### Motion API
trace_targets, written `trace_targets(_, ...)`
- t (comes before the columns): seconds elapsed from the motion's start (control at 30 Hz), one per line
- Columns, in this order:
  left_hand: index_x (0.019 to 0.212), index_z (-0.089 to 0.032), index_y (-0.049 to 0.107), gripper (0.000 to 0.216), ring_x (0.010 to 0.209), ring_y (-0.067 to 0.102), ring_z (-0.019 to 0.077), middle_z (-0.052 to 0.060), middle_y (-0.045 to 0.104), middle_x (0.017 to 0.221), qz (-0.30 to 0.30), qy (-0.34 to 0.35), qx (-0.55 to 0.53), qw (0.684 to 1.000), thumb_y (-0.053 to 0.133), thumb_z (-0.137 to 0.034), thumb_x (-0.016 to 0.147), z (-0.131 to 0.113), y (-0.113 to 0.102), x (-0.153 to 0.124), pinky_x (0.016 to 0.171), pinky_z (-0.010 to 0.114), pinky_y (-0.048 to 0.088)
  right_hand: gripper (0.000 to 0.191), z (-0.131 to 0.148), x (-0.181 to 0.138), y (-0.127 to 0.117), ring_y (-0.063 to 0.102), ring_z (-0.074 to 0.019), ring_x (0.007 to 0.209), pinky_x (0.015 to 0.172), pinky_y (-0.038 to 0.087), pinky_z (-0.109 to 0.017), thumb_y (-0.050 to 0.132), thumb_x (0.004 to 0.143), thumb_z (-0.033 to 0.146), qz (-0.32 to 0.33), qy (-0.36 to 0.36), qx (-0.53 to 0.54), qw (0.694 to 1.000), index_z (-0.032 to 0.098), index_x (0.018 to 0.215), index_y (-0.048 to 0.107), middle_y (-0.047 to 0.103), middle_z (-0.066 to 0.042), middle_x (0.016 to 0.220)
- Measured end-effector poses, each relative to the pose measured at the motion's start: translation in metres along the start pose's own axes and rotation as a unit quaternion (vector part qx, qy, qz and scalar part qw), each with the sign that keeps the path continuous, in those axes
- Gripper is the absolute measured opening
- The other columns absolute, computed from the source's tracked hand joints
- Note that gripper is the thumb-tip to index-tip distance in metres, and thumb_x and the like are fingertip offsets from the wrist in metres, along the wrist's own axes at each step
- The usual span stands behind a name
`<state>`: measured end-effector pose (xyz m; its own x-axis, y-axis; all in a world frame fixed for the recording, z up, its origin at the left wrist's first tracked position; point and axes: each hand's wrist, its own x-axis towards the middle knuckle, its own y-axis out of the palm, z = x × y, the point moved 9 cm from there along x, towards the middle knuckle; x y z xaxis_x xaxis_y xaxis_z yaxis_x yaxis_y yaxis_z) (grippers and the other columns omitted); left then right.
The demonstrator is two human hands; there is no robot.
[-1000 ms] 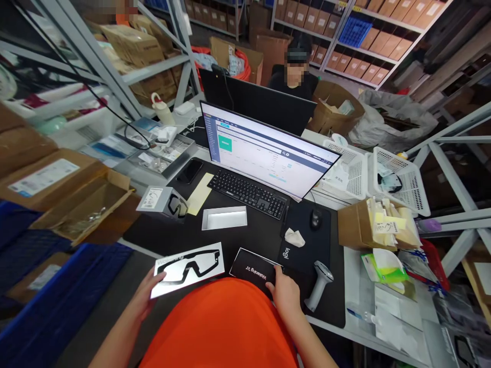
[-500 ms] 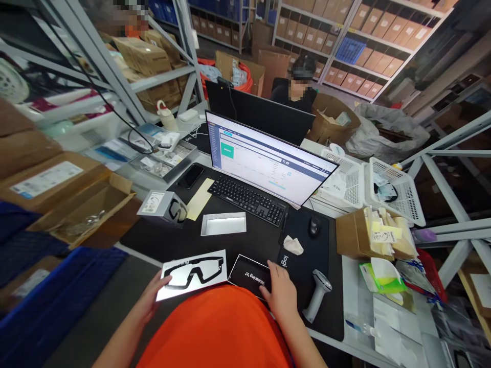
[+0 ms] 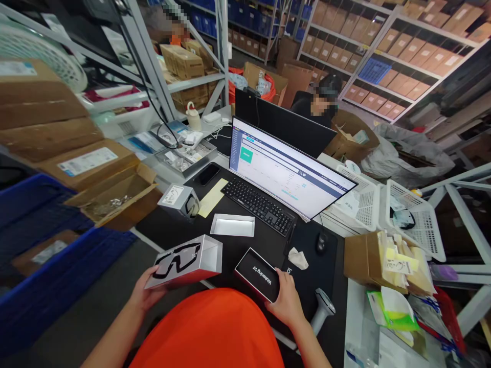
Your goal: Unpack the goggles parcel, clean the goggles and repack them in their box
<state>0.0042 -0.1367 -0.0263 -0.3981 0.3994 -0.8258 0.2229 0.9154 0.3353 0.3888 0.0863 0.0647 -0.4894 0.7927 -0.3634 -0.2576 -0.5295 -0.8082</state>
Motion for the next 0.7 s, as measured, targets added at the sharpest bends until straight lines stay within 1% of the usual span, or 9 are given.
trace_targets(0.07,0.13,-0.007,0.061,0.055,0.061,0.072,0.0248,0.006,0.077,0.07,0.004,-0.007,-0.012,1.0,0.056,-0.018,0.076,0.001,0.001,-0.001,0.063,0.038,0.061,0.09,0.006,0.0,-0.02,0.043,-0.0337,0.14,0.118,0.035,-0.048,0.073,0.064,0.029,-0.024,-0.014,0.032,0.999,0.02,0.147,0.039,0.049,-0.014,0.145)
trace_targets(0.13,0.128,-0.007,0.061,0.052,0.061,0.072,0.0248,0.006,0.077,0.07,0.008,-0.013,-0.017,1.0,0.056,-0.018,0.077,0.004,0.003,-0.001,0.063,0.037,0.061,0.091,0.015,-0.001,-0.041,0.043,-0.0341,0.141,0.119,0.034,-0.05,0.075,0.066,0.033,-0.053,-0.034,0.063,0.996,0.02,0.148,0.037,0.045,-0.015,0.149)
trace_targets(0.23,0.123,-0.006,0.063,0.047,0.06,0.072,0.0264,0.008,0.077,0.07,0.019,-0.023,-0.014,0.999,0.056,-0.018,0.078,0.008,0.008,0.001,0.067,0.041,0.061,0.095,0.034,-0.004,-0.064,0.039,-0.0343,0.145,0.12,0.033,-0.05,0.077,0.068,0.037,-0.072,-0.07,0.08,0.992,0.02,0.15,0.033,0.041,-0.016,0.154)
trace_targets(0.3,0.122,-0.005,0.064,0.046,0.062,0.073,0.028,0.009,0.077,0.07,0.03,-0.026,-0.01,0.999,0.056,-0.018,0.078,0.009,0.013,0.002,0.073,0.044,0.061,0.094,0.05,-0.005,-0.071,0.038,-0.0328,0.146,0.121,0.032,-0.049,0.076,0.069,0.036,-0.061,-0.095,0.065,0.992,0.02,0.151,0.032,0.04,-0.015,0.154)
trace_targets(0.4,0.127,-0.004,0.063,0.052,0.074,0.076,0.0315,0.012,0.079,0.078,0.048,-0.022,-0.008,0.999,0.058,-0.018,0.077,0.009,0.022,0.001,0.083,0.048,0.06,0.094,0.068,-0.004,-0.072,0.039,-0.0308,0.143,0.12,0.034,-0.046,0.074,0.068,0.03,-0.026,-0.116,0.016,0.993,0.021,0.152,0.033,0.042,-0.014,0.151)
trace_targets(0.43,0.13,-0.005,0.062,0.056,0.08,0.076,0.0324,0.013,0.08,0.084,0.06,-0.02,-0.006,0.998,0.06,-0.019,0.076,0.008,0.025,0.0,0.086,0.048,0.06,0.095,0.071,-0.004,-0.071,0.04,-0.0307,0.141,0.119,0.036,-0.045,0.074,0.067,0.028,-0.011,-0.12,-0.003,0.993,0.021,0.152,0.033,0.043,-0.014,0.149)
trace_targets(0.5,0.14,-0.009,0.056,0.068,0.094,0.076,0.0338,0.014,0.079,0.102,0.105,-0.013,0.017,0.994,0.066,-0.021,0.074,0.006,0.032,-0.003,0.091,0.047,0.058,0.097,0.074,-0.004,-0.066,0.044,-0.0305,0.136,0.114,0.042,-0.043,0.072,0.064,0.022,0.021,-0.122,-0.044,0.991,0.021,0.153,0.035,0.045,-0.013,0.145)
trace_targets(0.6,0.15,-0.016,0.046,0.088,0.109,0.071,0.0362,0.015,0.072,0.128,0.166,0.004,0.095,0.982,0.078,-0.029,0.069,0.004,0.039,-0.008,0.091,0.044,0.058,0.097,0.073,-0.004,-0.056,0.047,-0.0294,0.131,0.107,0.048,-0.038,0.067,0.061,0.013,0.062,-0.122,-0.09,0.986,0.021,0.153,0.038,0.048,-0.014,0.142)
trace_targets(0.7,0.154,-0.018,0.042,0.1,0.12,0.066,0.0362,0.016,0.064,0.14,0.18,0.016,0.145,0.973,0.083,-0.036,0.065,0.003,0.039,-0.007,0.09,0.038,0.058,0.096,0.072,0.0,-0.047,0.046,-0.0293,0.132,0.105,0.05,-0.037,0.064,0.06,0.01,0.075,-0.123,-0.111,0.983,0.021,0.153,0.04,0.048,-0.014,0.143)
